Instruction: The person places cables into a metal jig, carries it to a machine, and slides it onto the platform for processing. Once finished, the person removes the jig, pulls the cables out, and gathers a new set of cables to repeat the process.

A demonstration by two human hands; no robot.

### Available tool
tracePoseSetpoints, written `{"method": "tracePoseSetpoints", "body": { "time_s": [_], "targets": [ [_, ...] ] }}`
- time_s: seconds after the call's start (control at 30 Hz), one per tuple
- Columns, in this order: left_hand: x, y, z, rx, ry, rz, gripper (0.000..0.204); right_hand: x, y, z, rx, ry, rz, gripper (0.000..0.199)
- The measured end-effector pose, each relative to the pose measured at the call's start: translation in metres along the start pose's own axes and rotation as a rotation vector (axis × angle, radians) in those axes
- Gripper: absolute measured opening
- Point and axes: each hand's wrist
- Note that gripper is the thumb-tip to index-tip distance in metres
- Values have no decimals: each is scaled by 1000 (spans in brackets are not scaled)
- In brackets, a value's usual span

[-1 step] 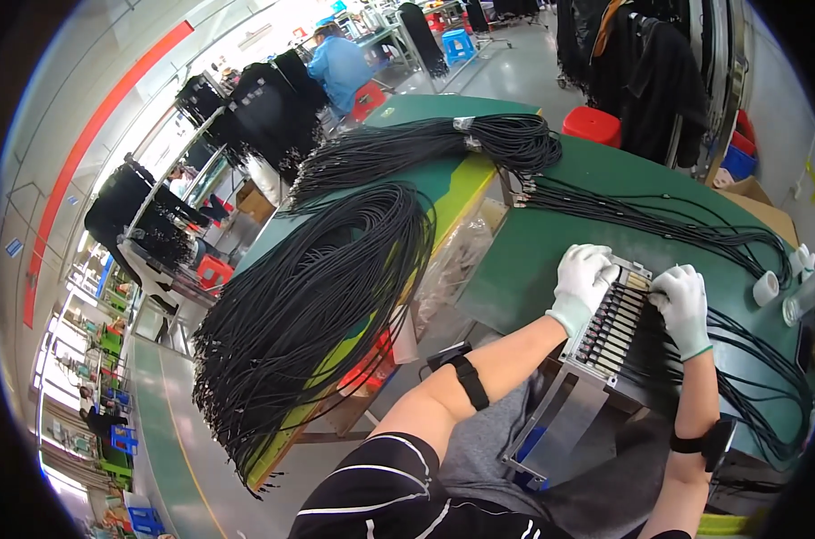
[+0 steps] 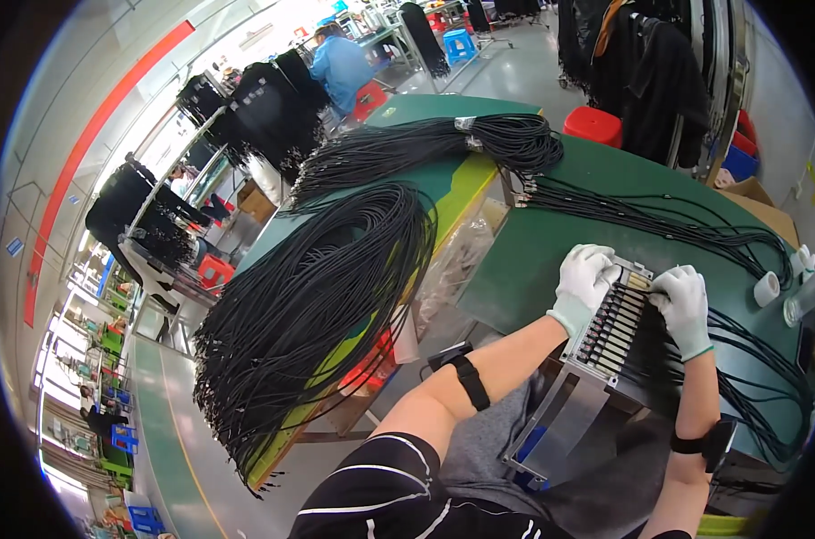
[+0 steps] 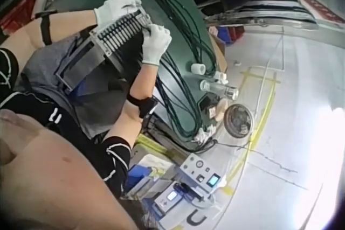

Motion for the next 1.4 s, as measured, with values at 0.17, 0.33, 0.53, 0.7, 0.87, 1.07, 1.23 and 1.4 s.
{"method": "tracePoseSetpoints", "body": {
  "time_s": [0.17, 0.33, 0.53, 0.7, 0.87, 1.07, 1.23, 1.4],
  "targets": [
    [-6, 7, 1, 24, 9, -37, 19, 24, -2, 3, -9, -27, 135, 15],
    [-9, 6, 3, 56, -166, -48, 18, 42, -9, 5, 17, -29, 176, 18],
    [-13, 8, 1, 49, -197, -120, 17, 34, -11, 4, 4, -90, 289, 22],
    [-14, 17, 6, 64, -237, -112, 16, 7, -2, -6, 124, -305, 490, 20],
    [-7, 13, 11, -32, -182, 86, 16, -12, 8, -16, 11, -323, 528, 18],
    [17, 23, -1, -9, 89, 215, 21, -14, -12, -3, -44, -97, 84, 7],
    [21, 12, 0, 140, 157, 204, 24, -20, -4, -11, -16, -135, -19, 5],
    [17, 11, -3, 130, 223, 182, 19, -20, -5, -12, 49, -155, -86, 5]
  ]
}}
Point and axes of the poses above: each hand's wrist, its own z-axis towards the middle knuckle, its own y-axis out of the back of the hand, x = y × z, and after that the axes turned 3 degrees about -z, right-handed
